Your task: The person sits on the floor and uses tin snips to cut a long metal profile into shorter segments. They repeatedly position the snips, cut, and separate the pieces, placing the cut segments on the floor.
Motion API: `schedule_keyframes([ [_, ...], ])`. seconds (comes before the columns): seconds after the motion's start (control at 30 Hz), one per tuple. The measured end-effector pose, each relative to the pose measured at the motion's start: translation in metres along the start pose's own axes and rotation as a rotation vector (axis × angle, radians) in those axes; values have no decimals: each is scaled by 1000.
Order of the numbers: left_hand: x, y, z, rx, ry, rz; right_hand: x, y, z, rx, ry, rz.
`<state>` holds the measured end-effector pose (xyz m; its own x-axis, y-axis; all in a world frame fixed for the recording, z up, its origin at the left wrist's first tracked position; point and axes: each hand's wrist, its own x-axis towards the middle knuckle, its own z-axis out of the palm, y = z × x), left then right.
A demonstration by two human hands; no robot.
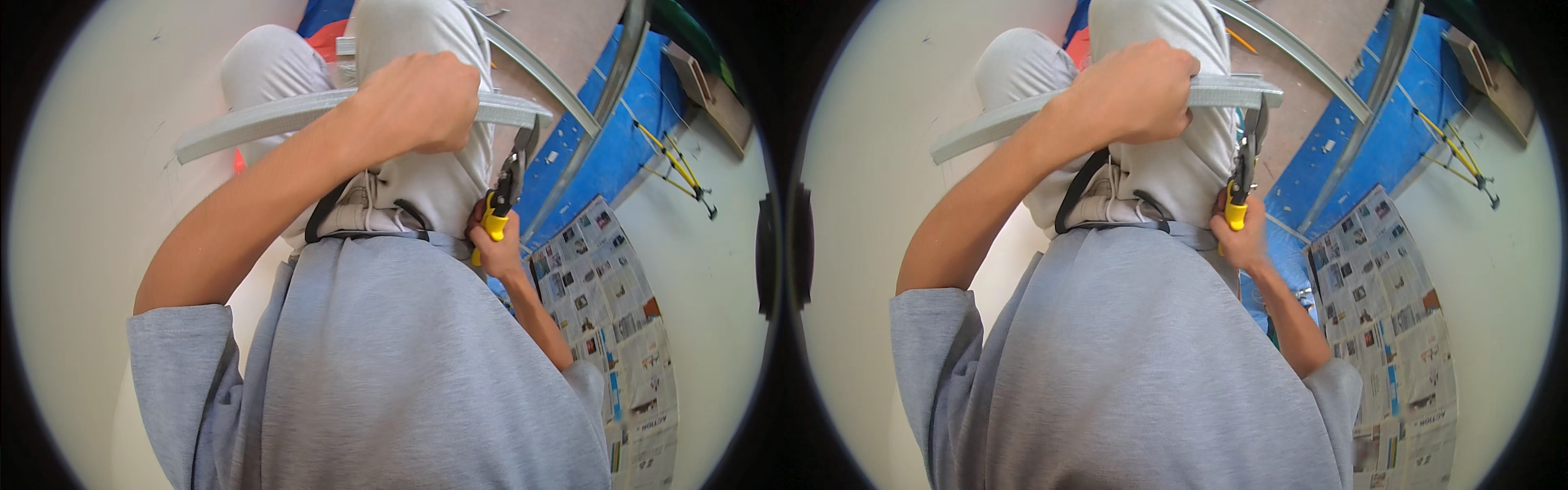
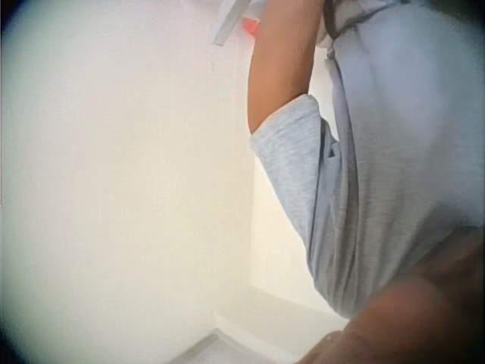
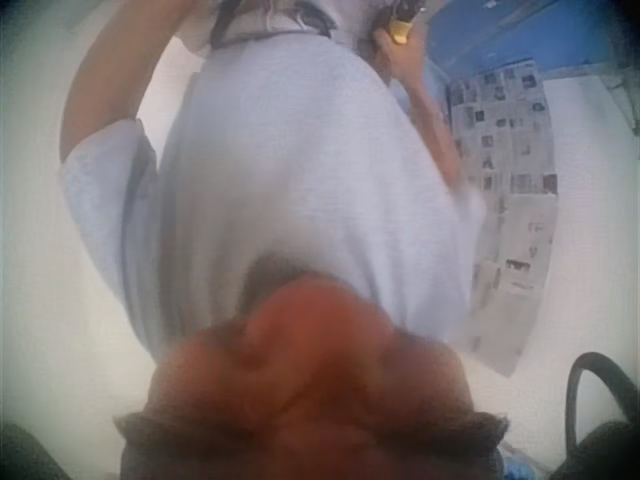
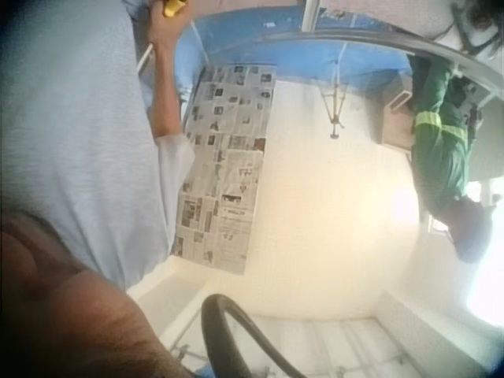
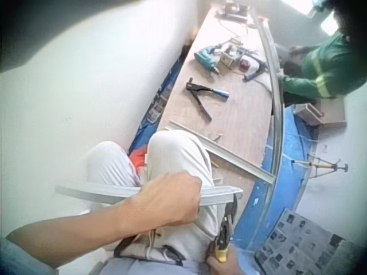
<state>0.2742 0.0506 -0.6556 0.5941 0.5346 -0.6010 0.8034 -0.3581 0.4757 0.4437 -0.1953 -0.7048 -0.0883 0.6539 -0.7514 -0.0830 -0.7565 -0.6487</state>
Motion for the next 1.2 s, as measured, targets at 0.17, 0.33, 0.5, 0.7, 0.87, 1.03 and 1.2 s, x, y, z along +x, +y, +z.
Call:
schedule_keyframes([
  [0.17,-2,-7,-7,-59,-13,-24,7,-14,-12,-129,-22,-44],
  [0.33,-9,4,-35,-33,40,30,-16,-49,-14,-137,-39,-23],
  [0.5,-18,9,-75,31,178,60,-44,-80,-19,-238,-69,-24],
  [0.7,-25,-23,-129,190,417,284,-62,-96,-13,199,-197,45],
  [0.87,-29,-64,-156,348,421,562,-57,-133,-27,-126,-184,63],
  [1.03,-35,-84,-178,421,342,712,-39,-182,-23,-497,-398,27],
  [1.2,-37,-96,-198,549,31,719,-21,-212,-9,-654,-535,56],
])
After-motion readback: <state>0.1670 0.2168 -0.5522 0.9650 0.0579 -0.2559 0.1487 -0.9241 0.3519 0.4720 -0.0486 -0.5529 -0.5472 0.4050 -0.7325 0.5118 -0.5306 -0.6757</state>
